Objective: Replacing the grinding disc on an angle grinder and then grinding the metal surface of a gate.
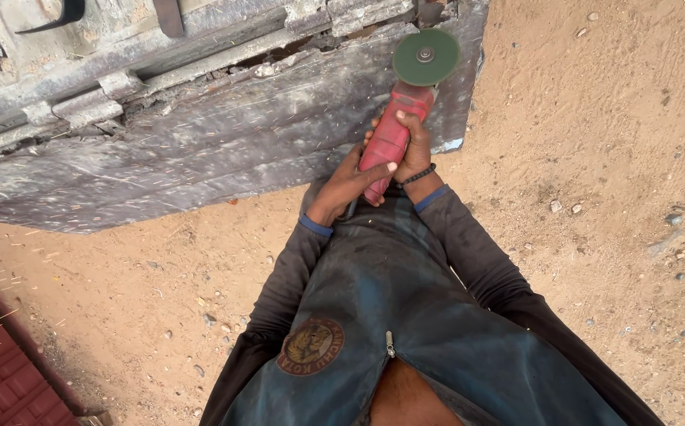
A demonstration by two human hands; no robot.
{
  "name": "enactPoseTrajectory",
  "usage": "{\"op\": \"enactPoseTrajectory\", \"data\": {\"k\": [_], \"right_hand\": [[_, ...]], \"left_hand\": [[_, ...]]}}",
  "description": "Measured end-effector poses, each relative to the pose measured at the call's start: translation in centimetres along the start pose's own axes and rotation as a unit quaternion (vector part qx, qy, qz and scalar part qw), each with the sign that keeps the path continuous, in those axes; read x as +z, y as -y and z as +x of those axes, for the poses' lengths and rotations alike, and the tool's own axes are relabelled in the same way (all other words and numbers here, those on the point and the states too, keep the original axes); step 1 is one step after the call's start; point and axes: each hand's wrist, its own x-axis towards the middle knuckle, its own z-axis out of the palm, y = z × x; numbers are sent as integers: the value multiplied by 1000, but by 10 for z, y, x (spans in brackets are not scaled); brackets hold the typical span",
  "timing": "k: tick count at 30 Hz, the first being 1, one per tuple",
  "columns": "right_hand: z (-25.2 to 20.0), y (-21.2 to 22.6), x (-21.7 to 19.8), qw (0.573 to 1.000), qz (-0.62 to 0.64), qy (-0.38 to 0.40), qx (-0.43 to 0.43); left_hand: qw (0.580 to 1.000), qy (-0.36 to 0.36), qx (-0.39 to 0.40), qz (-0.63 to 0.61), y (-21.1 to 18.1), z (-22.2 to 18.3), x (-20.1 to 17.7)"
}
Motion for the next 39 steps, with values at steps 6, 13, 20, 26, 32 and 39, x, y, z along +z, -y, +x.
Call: {"op": "enactPoseTrajectory", "data": {"k": [6, 13, 20, 26, 32, 39], "right_hand": [[-2, -1, 6, 1000, -11, -9, 0], [2, 0, 1, 1000, -3, 0, 3], [3, 4, -1, 1000, -9, -5, 8], [0, 3, 2, 1000, -11, 24, 9], [3, 3, -2, 999, -6, 31, 10], [5, 2, -6, 999, -8, 33, 9]], "left_hand": [[1000, 2, 1, -5, 8, 0, -5], [999, 12, 25, -23, 10, 2, -5], [999, 14, 27, -25, 14, 7, -4], [999, -5, 30, -20, 19, 6, -2], [999, -9, 29, -14, 18, 7, 1], [999, -11, 34, -21, 20, 5, 4]]}}
